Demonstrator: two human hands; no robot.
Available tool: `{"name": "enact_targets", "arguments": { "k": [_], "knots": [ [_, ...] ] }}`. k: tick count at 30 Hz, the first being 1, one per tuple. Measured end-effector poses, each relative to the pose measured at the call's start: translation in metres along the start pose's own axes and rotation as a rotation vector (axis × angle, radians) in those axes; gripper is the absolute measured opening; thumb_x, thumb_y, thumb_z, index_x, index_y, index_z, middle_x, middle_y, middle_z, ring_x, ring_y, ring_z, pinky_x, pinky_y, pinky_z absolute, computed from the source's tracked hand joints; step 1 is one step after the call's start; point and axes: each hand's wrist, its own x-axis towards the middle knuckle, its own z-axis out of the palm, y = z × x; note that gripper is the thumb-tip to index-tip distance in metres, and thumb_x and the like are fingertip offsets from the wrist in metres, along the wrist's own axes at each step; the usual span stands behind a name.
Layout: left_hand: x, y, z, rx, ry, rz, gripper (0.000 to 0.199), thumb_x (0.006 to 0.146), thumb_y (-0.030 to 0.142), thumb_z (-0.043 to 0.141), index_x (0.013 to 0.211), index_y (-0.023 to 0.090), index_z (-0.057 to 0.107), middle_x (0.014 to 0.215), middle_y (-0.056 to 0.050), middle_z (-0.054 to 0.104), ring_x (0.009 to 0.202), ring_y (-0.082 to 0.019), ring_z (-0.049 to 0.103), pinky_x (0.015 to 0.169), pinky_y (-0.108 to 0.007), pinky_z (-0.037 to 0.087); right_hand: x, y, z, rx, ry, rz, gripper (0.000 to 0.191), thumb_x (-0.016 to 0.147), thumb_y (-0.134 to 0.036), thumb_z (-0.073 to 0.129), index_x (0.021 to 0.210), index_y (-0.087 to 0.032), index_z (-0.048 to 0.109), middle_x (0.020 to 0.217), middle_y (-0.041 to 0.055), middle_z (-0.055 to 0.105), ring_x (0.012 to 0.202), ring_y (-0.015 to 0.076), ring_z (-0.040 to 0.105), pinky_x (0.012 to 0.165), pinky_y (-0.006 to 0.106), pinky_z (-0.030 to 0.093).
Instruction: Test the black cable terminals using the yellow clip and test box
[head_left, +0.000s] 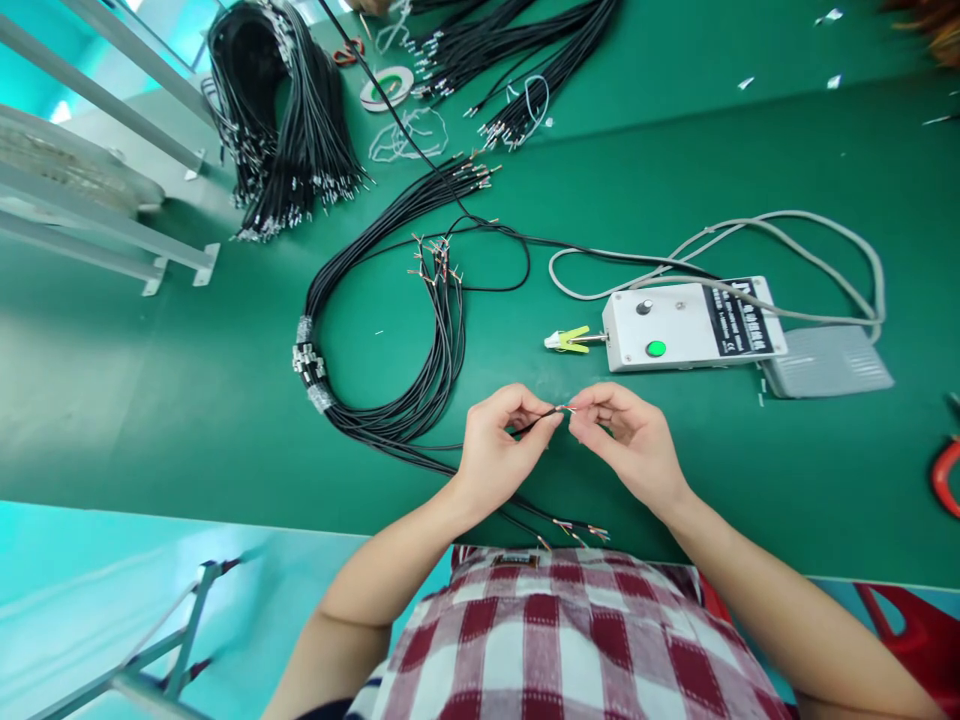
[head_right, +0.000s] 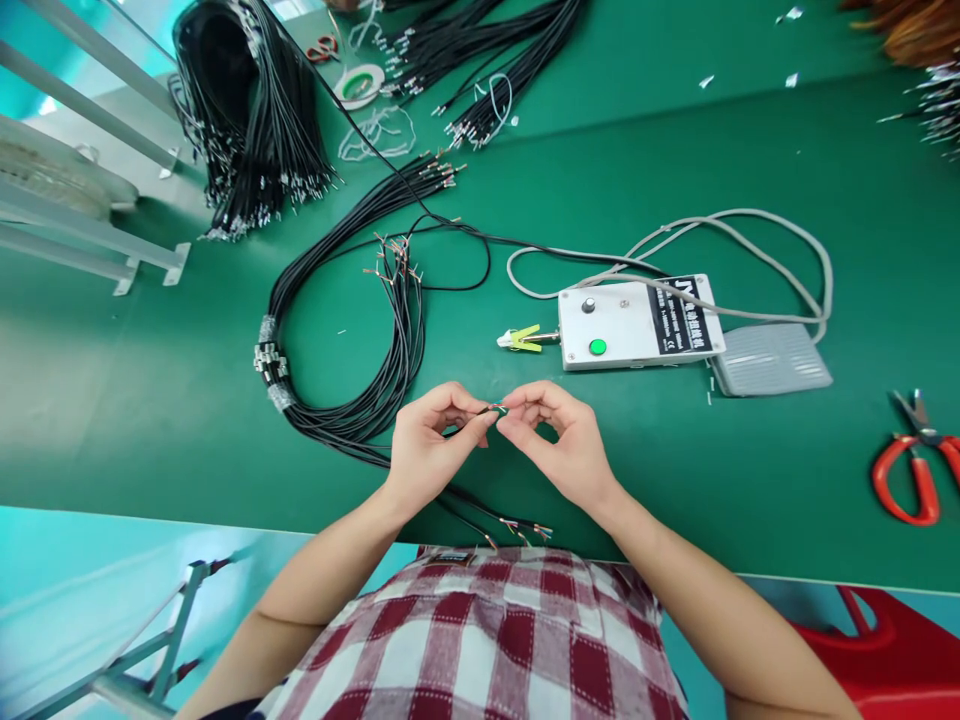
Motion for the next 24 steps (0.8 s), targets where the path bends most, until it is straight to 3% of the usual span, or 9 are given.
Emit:
{"name": "enact_targets", "arguments": {
  "k": [5,9,12,14,16,18,21,24],
  "knots": [
    [-0.002,-0.008,0.003,-0.047,-0.022,-0.036,0.017,0.082,0.027,0.071,0.073,0.016,0.061,0.068,0.001,0.06,0.054,-0.008,0.054,0.051,-0.022,0.046,0.003,0.005,0.001,0.094,0.006,0.093,0.023,0.079,-0.043,0.076,0.086,-0.022,0.069,0.075,0.0005,0.067,0.064,0.0144,0.059,0.066,0.032,0.052],
    [0.0,-0.01,0.004,-0.184,-0.105,-0.094,0.024,0.081,0.034,0.073,0.075,0.017,0.058,0.065,0.001,0.058,0.052,-0.008,0.051,0.049,-0.02,0.041,0.003,0.006,0.002,0.229,-0.045,0.199,0.024,0.078,-0.044,0.077,0.083,-0.021,0.069,0.065,-0.0022,0.061,0.061,0.0128,0.054,0.064,0.029,0.047],
    [0.003,-0.008,0.004,-0.241,-0.192,-0.099,0.024,0.084,0.037,0.07,0.087,0.017,0.058,0.068,0.001,0.056,0.054,-0.008,0.051,0.049,-0.02,0.039,0.004,0.005,0.004,0.33,-0.087,0.303,0.026,0.078,-0.044,0.077,0.078,-0.019,0.069,0.063,-0.003,0.057,0.06,0.0105,0.048,0.062,0.026,0.04],
    [0.007,-0.008,0.005,-0.229,-0.229,-0.036,0.025,0.085,0.036,0.069,0.099,0.017,0.061,0.082,-0.002,0.059,0.059,-0.009,0.053,0.053,-0.022,0.041,0.006,0.003,0.004,0.361,-0.097,0.347,0.029,0.075,-0.045,0.079,0.075,-0.018,0.067,0.064,-0.0027,0.055,0.061,0.0106,0.046,0.061,0.026,0.037],
    [0.01,-0.008,0.008,-0.205,-0.216,0.041,0.025,0.085,0.035,0.07,0.101,0.017,0.065,0.094,-0.006,0.058,0.065,-0.009,0.056,0.056,-0.023,0.045,0.008,0.001,0.003,0.351,-0.103,0.336,0.03,0.073,-0.045,0.08,0.074,-0.018,0.066,0.066,-0.0021,0.056,0.062,0.0112,0.045,0.062,0.026,0.036],
    [0.014,-0.008,0.012,-0.211,-0.158,0.072,0.021,0.084,0.035,0.071,0.09,0.015,0.067,0.093,-0.005,0.056,0.064,-0.009,0.055,0.056,-0.023,0.046,0.009,-0.002,0.0,0.315,-0.116,0.3,0.03,0.074,-0.045,0.079,0.074,-0.017,0.066,0.068,-0.0018,0.056,0.063,0.0114,0.044,0.064,0.027,0.035],
    [0.015,-0.009,0.018,-0.308,-0.082,0.016,0.025,0.084,0.038,0.071,0.079,0.014,0.063,0.086,-0.002,0.052,0.055,-0.006,0.052,0.049,-0.021,0.042,0.01,-0.005,-0.004,0.26,-0.143,0.278,0.029,0.077,-0.044,0.076,0.073,-0.017,0.065,0.065,-0.0023,0.055,0.063,0.0114,0.043,0.066,0.028,0.035],
    [0.012,-0.01,0.02,-0.368,-0.081,-0.061,0.026,0.086,0.039,0.068,0.083,0.016,0.058,0.079,0.001,0.053,0.047,-0.005,0.053,0.043,-0.019,0.036,0.012,-0.007,-0.007,0.217,-0.161,0.262,0.028,0.078,-0.043,0.074,0.073,-0.017,0.064,0.062,-0.0031,0.054,0.062,0.0115,0.044,0.067,0.028,0.035]
  ]
}}
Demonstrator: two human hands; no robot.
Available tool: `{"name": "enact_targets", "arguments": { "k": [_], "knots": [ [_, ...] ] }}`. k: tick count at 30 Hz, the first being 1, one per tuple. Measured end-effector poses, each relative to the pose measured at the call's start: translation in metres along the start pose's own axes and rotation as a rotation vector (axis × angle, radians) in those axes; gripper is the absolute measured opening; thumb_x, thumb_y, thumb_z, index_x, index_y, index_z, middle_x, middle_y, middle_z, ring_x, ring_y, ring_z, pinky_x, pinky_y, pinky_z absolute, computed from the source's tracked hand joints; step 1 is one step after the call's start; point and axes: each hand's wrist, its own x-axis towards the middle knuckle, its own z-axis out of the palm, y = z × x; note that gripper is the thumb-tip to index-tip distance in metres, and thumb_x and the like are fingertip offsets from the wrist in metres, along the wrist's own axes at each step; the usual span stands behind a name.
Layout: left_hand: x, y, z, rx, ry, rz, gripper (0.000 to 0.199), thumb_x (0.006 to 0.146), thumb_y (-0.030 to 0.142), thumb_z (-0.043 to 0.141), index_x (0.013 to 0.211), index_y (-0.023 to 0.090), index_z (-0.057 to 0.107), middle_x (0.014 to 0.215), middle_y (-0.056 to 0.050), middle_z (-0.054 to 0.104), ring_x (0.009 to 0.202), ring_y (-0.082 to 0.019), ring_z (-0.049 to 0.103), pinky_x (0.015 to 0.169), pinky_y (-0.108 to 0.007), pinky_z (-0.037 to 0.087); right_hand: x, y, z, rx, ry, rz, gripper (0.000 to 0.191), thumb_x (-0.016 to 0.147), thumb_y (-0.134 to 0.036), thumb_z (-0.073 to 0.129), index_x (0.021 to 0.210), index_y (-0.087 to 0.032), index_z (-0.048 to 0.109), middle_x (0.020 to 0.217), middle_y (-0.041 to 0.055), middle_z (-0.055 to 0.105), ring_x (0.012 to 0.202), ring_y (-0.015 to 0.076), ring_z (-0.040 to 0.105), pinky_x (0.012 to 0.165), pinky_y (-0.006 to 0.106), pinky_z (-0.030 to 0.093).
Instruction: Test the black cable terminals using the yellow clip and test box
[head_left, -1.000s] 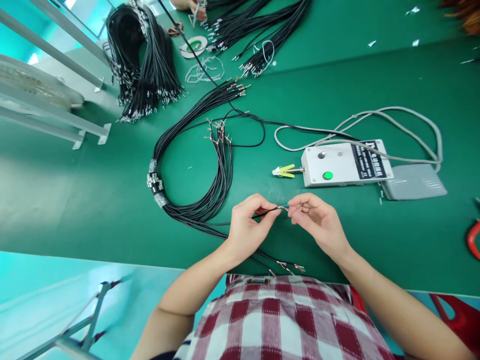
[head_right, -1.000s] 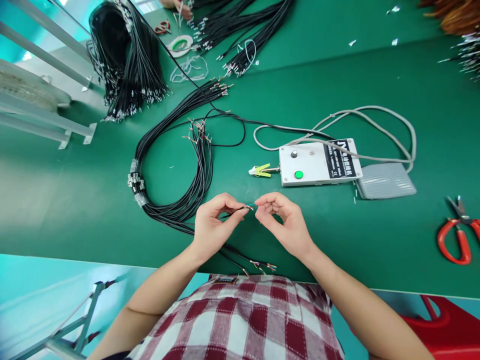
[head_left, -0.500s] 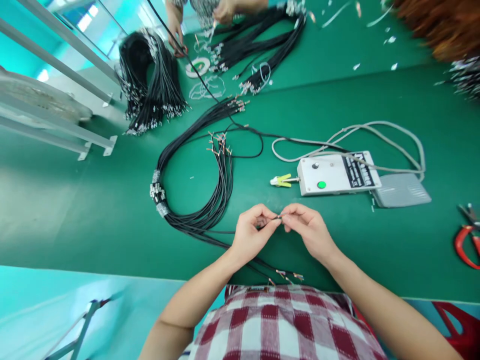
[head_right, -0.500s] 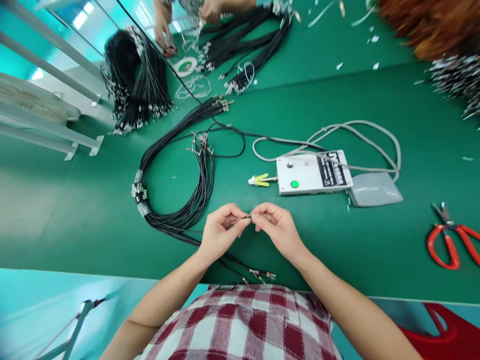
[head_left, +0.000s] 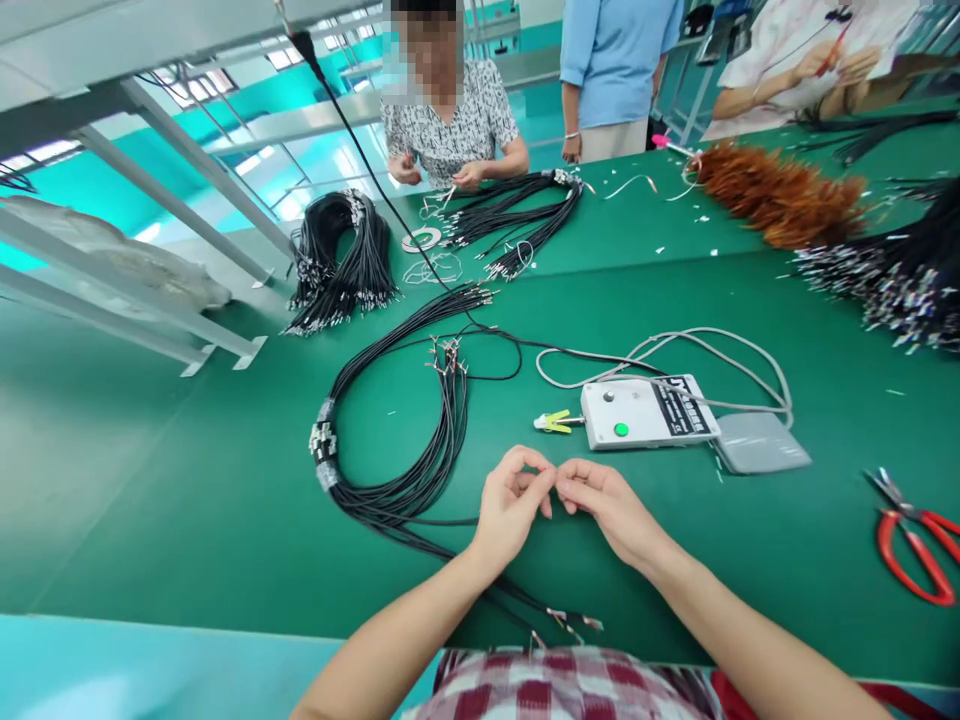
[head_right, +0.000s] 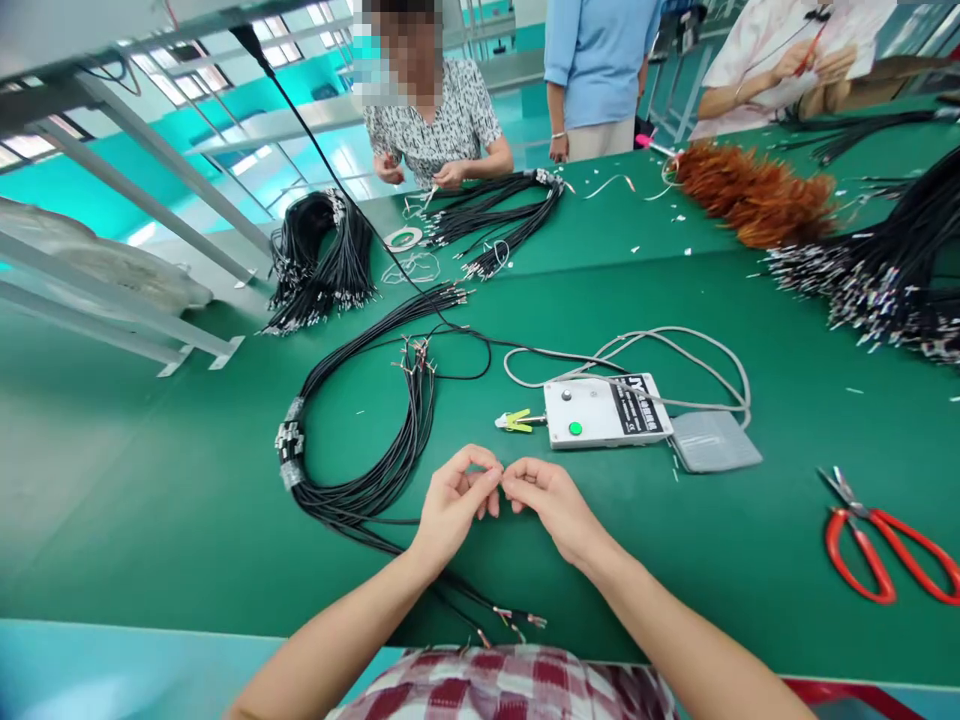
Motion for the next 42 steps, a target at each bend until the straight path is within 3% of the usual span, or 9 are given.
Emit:
{"name": "enact_targets", "arguments": {
  "k": [5,10,13,17,20,24,28,34,42],
  "knots": [
    [-0.005,0.003,-0.003,0.095,0.039,0.04,0.022,0.089,0.035,0.064,0.081,0.016,0.057,0.085,0.0,0.054,0.048,-0.004,0.052,0.044,-0.02,0.035,0.006,-0.004,-0.002,-0.132,-0.04,-0.048,0.027,0.08,-0.043,0.071,0.076,-0.018,0.063,0.07,-0.0023,0.056,0.064,0.0115,0.048,0.066,0.028,0.039],
    [0.0,0.0,-0.008,-0.032,0.054,0.028,0.022,0.083,0.031,0.071,0.074,0.015,0.059,0.084,0.0,0.05,0.054,-0.005,0.047,0.051,-0.021,0.038,0.007,-0.002,-0.009,-0.411,0.003,-0.182,0.021,0.089,-0.039,0.062,0.083,-0.02,0.064,0.075,0.0003,0.063,0.069,0.0148,0.056,0.067,0.03,0.045],
    [0.003,-0.005,-0.01,-0.015,0.07,0.036,0.022,0.084,0.031,0.07,0.074,0.015,0.06,0.083,0.0,0.051,0.056,-0.006,0.048,0.053,-0.022,0.038,0.002,-0.001,-0.013,-0.683,0.126,-0.384,0.017,0.094,-0.034,0.057,0.095,-0.02,0.066,0.089,0.0036,0.07,0.077,0.0164,0.063,0.074,0.032,0.048],
    [0.004,-0.01,-0.013,0.047,0.067,0.091,0.018,0.088,0.029,0.066,0.078,0.015,0.06,0.085,-0.001,0.052,0.061,-0.008,0.048,0.056,-0.023,0.039,-0.001,-0.007,-0.012,-1.244,0.257,-0.796,0.023,0.094,-0.033,0.063,0.112,-0.019,0.066,0.11,0.0072,0.073,0.094,0.0204,0.067,0.085,0.036,0.043],
    [0.005,-0.012,-0.015,0.145,0.046,0.164,0.015,0.091,0.025,0.062,0.079,0.016,0.06,0.086,-0.002,0.052,0.069,-0.011,0.05,0.062,-0.025,0.041,0.006,-0.012,-0.011,-1.478,0.204,-0.972,0.011,0.097,-0.023,0.059,0.099,-0.019,0.069,0.095,0.003,0.076,0.086,0.0172,0.067,0.079,0.034,0.039],
    [0.008,-0.013,-0.02,0.316,-0.034,0.255,0.015,0.091,0.02,0.059,0.077,0.017,0.059,0.083,-0.003,0.054,0.077,-0.014,0.052,0.066,-0.026,0.041,0.018,-0.012,-0.018,-1.58,0.085,-1.091,0.023,0.099,-0.012,0.049,0.091,-0.02,0.069,0.086,0.0001,0.076,0.08,0.0138,0.063,0.079,0.033,0.036],
    [0.017,-0.014,-0.023,0.386,-0.006,0.226,0.014,0.089,0.019,0.058,0.076,0.017,0.06,0.08,-0.003,0.055,0.073,-0.013,0.051,0.064,-0.026,0.04,0.028,-0.015,-0.023,-1.704,0.049,-1.079,0.023,0.098,-0.011,0.049,0.087,-0.02,0.068,0.085,0.0007,0.074,0.081,0.0149,0.061,0.081,0.034,0.033],
    [0.048,-0.013,-0.031,0.136,0.107,0.026,0.014,0.08,0.027,0.065,0.074,0.016,0.058,0.065,0.002,0.052,0.053,-0.008,0.043,0.052,-0.023,0.031,0.05,-0.034,-0.021,-1.946,0.19,-0.769,0.007,0.091,-0.02,0.063,0.096,-0.016,0.066,0.1,0.0086,0.071,0.096,0.0246,0.056,0.083,0.039,0.029],
    [0.069,-0.019,-0.035,0.041,0.139,-0.004,0.016,0.074,0.027,0.07,0.071,0.016,0.058,0.058,0.005,0.049,0.048,-0.006,0.04,0.048,-0.021,0.028,0.068,-0.035,-0.019,-2.08,0.171,-0.676,0.015,0.09,-0.008,0.054,0.085,-0.017,0.065,0.086,0.0078,0.068,0.09,0.026,0.053,0.081,0.038,0.028]
  ]
}}
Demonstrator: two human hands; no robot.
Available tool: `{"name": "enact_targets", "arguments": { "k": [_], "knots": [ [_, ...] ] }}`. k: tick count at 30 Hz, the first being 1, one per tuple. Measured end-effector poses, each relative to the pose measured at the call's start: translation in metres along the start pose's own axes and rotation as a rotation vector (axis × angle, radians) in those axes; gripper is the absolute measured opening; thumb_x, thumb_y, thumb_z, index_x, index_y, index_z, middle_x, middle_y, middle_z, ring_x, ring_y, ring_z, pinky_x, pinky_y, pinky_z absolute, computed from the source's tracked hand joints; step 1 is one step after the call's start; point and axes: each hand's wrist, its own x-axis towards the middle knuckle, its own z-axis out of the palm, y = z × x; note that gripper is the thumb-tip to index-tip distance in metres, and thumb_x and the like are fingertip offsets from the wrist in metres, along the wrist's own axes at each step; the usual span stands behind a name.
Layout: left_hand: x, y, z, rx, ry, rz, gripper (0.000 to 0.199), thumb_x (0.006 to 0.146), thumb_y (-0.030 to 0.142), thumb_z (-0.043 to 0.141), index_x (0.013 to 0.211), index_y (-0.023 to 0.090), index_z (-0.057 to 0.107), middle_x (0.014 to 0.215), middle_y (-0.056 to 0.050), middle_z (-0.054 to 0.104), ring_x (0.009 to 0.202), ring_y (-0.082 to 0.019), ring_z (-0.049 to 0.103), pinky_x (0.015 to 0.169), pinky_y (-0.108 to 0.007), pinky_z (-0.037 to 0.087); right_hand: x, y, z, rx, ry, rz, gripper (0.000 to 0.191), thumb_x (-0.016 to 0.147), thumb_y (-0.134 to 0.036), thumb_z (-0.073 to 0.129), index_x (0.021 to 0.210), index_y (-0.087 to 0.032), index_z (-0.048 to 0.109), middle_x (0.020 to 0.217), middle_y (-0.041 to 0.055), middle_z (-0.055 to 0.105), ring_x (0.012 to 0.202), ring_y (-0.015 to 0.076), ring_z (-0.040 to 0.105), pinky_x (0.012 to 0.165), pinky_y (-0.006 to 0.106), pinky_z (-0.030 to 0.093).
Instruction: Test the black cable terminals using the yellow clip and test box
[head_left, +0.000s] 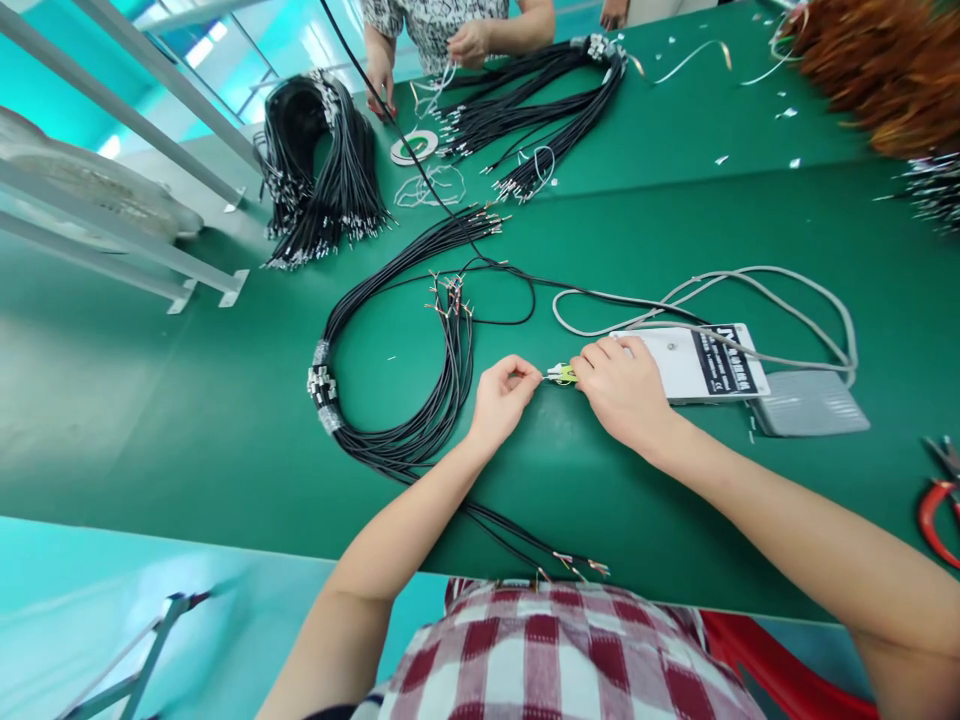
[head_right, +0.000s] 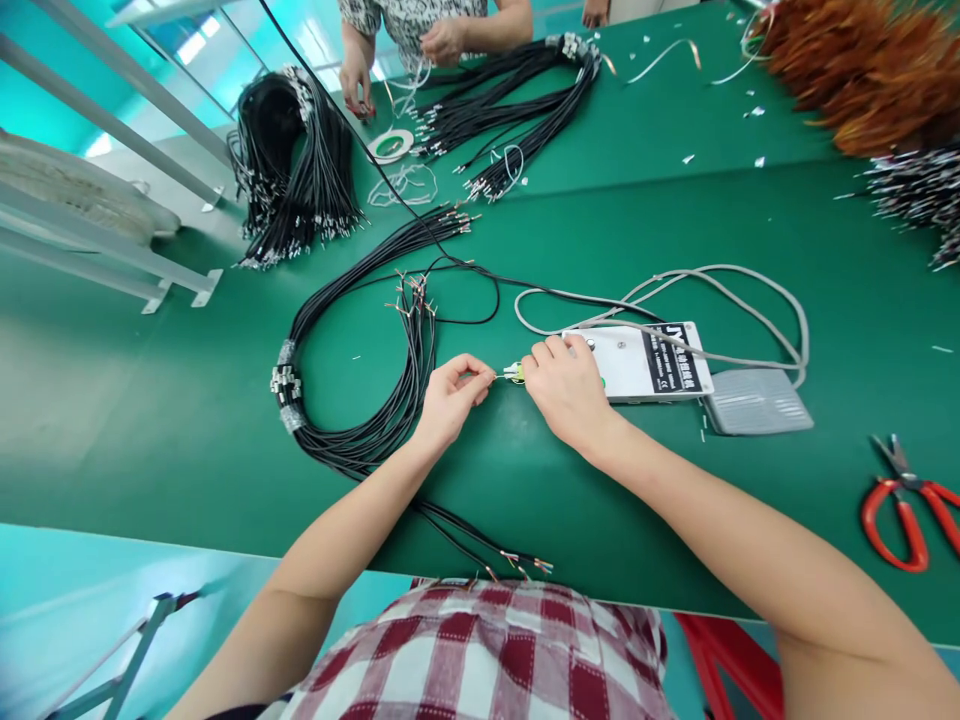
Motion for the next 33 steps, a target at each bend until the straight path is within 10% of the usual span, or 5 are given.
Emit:
{"name": "enact_targets", "arguments": {
  "k": [20,29,33],
  "knots": [
    [0.015,-0.012,0.004,0.16,-0.017,0.023,0.012,0.078,0.024,0.066,0.072,0.015,0.06,0.057,0.004,0.051,0.047,-0.007,0.04,0.047,-0.021,0.027,0.006,0.006,-0.006,0.087,-0.056,-0.011,0.007,0.088,-0.012,0.06,0.089,-0.015,0.067,0.093,0.0107,0.071,0.095,0.0272,0.056,0.084,0.041,0.029],
    [0.013,-0.007,0.0,0.219,-0.005,0.051,0.01,0.077,0.021,0.065,0.07,0.016,0.06,0.057,0.004,0.05,0.048,-0.007,0.039,0.047,-0.021,0.026,-0.061,0.022,-0.019,0.31,0.277,0.194,0.024,0.095,-0.029,0.058,0.117,-0.02,0.063,0.124,0.0102,0.069,0.116,0.0282,0.058,0.095,0.043,0.035],
    [0.012,-0.007,0.0,0.169,-0.014,0.027,0.011,0.077,0.024,0.066,0.072,0.016,0.061,0.056,0.004,0.051,0.047,-0.007,0.04,0.047,-0.021,0.027,-0.063,0.016,-0.021,0.316,0.237,0.182,0.032,0.093,-0.03,0.06,0.124,-0.02,0.061,0.127,0.0119,0.067,0.119,0.0314,0.056,0.097,0.046,0.034]
  ]
}}
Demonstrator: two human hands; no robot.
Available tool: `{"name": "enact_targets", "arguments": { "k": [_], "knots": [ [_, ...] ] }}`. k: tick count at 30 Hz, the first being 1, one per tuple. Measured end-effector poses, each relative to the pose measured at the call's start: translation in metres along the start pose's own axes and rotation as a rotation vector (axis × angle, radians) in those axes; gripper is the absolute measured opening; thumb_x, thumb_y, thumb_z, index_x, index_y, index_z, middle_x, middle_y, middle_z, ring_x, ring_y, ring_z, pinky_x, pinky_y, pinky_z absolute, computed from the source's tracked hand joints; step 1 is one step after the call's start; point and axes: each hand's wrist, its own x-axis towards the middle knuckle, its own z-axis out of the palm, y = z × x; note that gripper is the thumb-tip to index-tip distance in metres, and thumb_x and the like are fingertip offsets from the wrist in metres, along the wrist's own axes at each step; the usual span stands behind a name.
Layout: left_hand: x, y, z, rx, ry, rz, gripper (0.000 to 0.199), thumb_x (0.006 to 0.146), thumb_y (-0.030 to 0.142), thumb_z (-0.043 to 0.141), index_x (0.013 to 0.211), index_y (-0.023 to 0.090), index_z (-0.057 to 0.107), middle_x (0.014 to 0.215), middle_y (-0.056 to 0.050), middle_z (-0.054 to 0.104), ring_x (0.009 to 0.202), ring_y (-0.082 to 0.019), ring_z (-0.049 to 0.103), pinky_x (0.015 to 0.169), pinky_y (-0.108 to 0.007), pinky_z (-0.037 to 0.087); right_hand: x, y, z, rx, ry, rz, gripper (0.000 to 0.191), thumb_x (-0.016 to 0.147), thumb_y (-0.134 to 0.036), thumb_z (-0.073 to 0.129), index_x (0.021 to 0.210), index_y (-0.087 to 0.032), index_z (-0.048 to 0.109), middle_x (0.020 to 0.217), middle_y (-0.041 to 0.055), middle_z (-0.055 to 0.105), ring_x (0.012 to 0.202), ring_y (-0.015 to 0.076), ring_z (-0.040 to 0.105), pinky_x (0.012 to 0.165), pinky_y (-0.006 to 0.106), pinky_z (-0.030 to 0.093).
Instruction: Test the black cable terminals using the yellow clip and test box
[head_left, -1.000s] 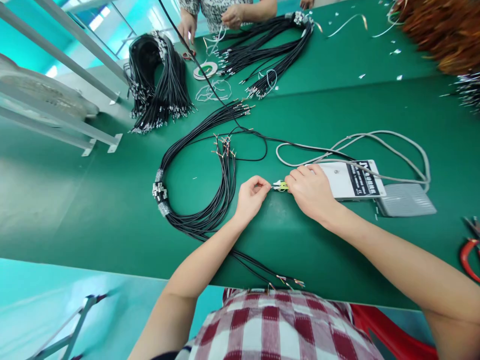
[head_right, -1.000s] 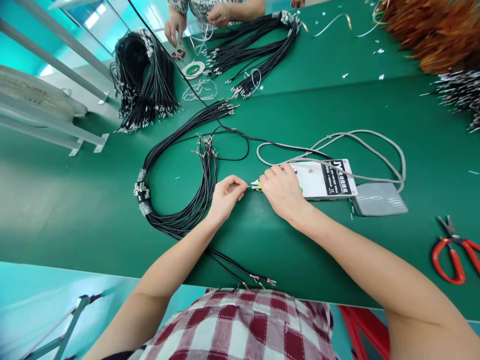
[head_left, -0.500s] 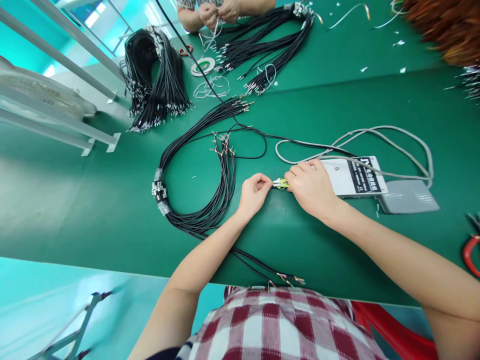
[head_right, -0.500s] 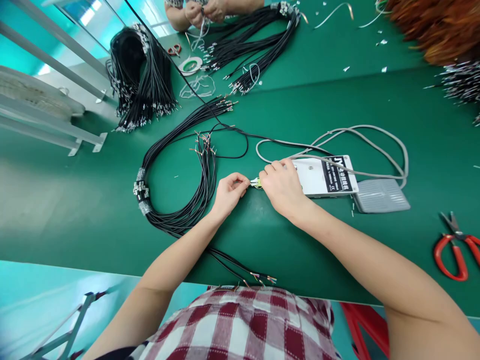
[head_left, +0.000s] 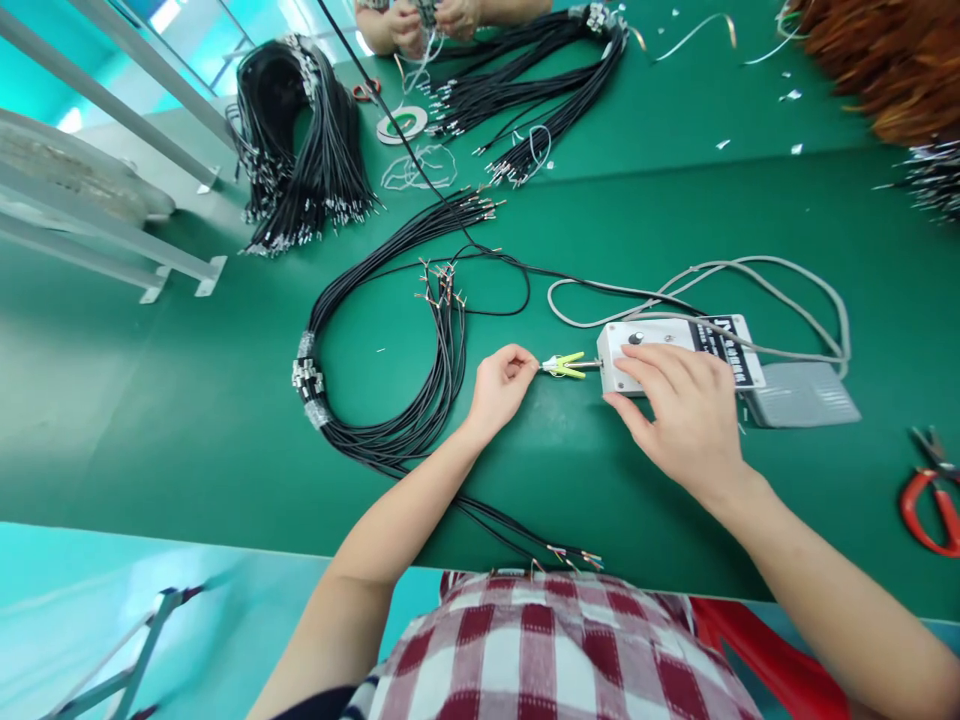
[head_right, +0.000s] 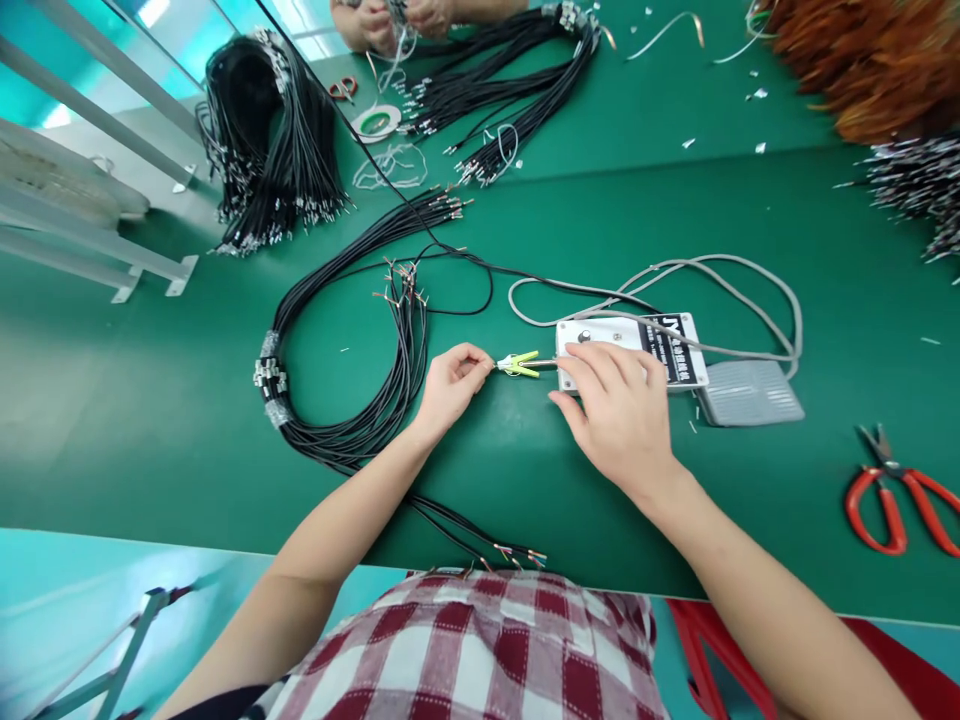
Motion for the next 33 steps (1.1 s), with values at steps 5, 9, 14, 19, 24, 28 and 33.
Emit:
{"name": "enact_targets", "arguments": {
  "k": [5,9,14,19,24,28,33],
  "knots": [
    [-0.002,0.0,0.001,-0.013,0.004,0.011,0.013,0.077,0.027,0.068,0.073,0.016,0.061,0.056,0.004,0.051,0.047,-0.007,0.041,0.047,-0.021,0.028,0.037,-0.02,0.02,-0.118,-0.175,-0.106,0.024,0.089,-0.024,0.064,0.111,-0.015,0.065,0.118,0.012,0.068,0.114,0.0291,0.053,0.096,0.044,0.03],
    [-0.003,-0.001,0.002,-0.036,0.0,0.024,0.013,0.078,0.026,0.068,0.073,0.016,0.06,0.056,0.004,0.05,0.047,-0.007,0.04,0.046,-0.021,0.027,0.055,-0.02,0.037,-0.217,-0.256,-0.137,0.01,0.088,-0.011,0.058,0.091,-0.015,0.067,0.092,0.0104,0.069,0.095,0.0275,0.055,0.089,0.041,0.029],
    [-0.001,-0.002,0.003,-0.024,0.018,0.0,0.013,0.078,0.024,0.068,0.071,0.016,0.059,0.055,0.005,0.049,0.046,-0.007,0.039,0.046,-0.021,0.026,0.058,-0.013,0.042,-0.202,-0.247,-0.161,0.012,0.084,-0.007,0.058,0.085,-0.015,0.067,0.084,0.0098,0.07,0.086,0.0265,0.055,0.083,0.04,0.027],
    [0.001,-0.001,0.005,0.014,0.041,-0.002,0.012,0.079,0.02,0.065,0.07,0.016,0.058,0.055,0.005,0.049,0.046,-0.007,0.038,0.047,-0.022,0.025,0.06,-0.013,0.04,-0.192,-0.262,-0.159,0.011,0.083,-0.008,0.059,0.084,-0.014,0.067,0.084,0.01,0.07,0.085,0.0261,0.057,0.082,0.039,0.027],
    [0.0,0.001,0.008,0.075,0.051,0.032,0.012,0.079,0.017,0.063,0.069,0.016,0.057,0.057,0.004,0.05,0.047,-0.007,0.038,0.048,-0.022,0.024,0.059,-0.015,0.042,-0.205,-0.265,-0.137,0.009,0.084,-0.009,0.059,0.086,-0.014,0.066,0.086,0.0104,0.069,0.089,0.0271,0.058,0.084,0.04,0.027],
    [0.0,-0.001,0.008,0.113,0.045,0.043,0.012,0.081,0.019,0.061,0.07,0.017,0.057,0.059,0.004,0.051,0.048,-0.008,0.039,0.048,-0.022,0.025,0.056,-0.018,0.039,-0.206,-0.241,-0.124,0.007,0.086,-0.015,0.062,0.093,-0.015,0.064,0.095,0.012,0.069,0.096,0.029,0.056,0.087,0.042,0.029],
    [-0.001,-0.002,0.008,0.117,0.037,0.052,0.011,0.082,0.021,0.061,0.072,0.017,0.057,0.062,0.003,0.053,0.05,-0.008,0.043,0.049,-0.022,0.028,0.031,-0.008,0.014,-0.103,-0.104,-0.088,0.02,0.092,-0.029,0.064,0.108,-0.017,0.062,0.113,0.0107,0.07,0.11,0.0273,0.057,0.095,0.043,0.031]
  ]
}}
